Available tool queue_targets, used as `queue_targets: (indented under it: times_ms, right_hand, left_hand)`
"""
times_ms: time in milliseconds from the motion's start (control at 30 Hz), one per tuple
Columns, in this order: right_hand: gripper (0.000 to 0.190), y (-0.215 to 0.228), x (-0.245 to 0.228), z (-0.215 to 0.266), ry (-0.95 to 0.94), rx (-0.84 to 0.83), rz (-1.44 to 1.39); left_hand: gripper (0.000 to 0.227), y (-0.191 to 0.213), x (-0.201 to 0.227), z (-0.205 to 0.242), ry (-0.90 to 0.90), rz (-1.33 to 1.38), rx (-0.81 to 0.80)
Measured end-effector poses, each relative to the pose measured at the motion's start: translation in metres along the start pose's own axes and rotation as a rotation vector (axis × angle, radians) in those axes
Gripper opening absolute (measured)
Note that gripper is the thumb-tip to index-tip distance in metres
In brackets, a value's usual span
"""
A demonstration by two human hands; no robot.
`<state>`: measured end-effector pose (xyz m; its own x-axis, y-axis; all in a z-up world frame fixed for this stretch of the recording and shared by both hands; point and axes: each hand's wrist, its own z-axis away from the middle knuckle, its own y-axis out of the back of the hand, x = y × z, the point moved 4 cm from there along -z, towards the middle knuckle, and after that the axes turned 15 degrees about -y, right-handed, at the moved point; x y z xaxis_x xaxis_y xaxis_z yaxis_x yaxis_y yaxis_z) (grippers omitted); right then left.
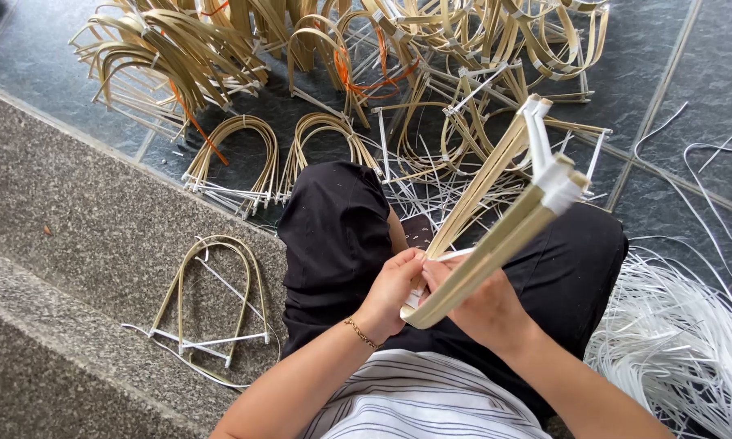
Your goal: The person is wrapping white plastic strips around U-shaped bamboo frames.
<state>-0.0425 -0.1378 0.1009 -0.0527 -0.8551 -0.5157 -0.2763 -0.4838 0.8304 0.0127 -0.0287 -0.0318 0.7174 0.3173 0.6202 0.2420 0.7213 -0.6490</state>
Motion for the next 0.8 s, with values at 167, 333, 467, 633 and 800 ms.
queue_targets:
  times_ms: [167, 333, 467, 633, 800]
  right_hand:
    - [0.012, 0.048, -0.02, 0.041, 0.134, -0.198, -0.47]
    - [0.026, 0.049, 0.029, 0.062, -0.125, -0.095, -1.085]
    - [0.029, 0.025, -0.012, 0.024, 0.104, 0.126, -0.174]
    - [0.025, 0.018, -0.02, 0.035, 0.225, 0.18, -0.171]
    - [0.009, 0.011, 0.01, 0.081, -0.275, -0.045, -0.663]
  left_hand:
    - [0.017, 0.02, 0.015, -0.021, -0.038, -0.007, 0.012]
    - [0.014, 0.011, 0.032, -0.024, -0.121, 0.086, 0.037]
    - [0.017, -0.01, 0.02, -0.023, -0.095, 0.099, -0.078]
    - [0.017, -0.014, 0.018, -0.022, -0.135, 0.114, -0.069]
    - [0.022, -0.001, 0.002, -0.031, -0.192, -0.047, -0.12]
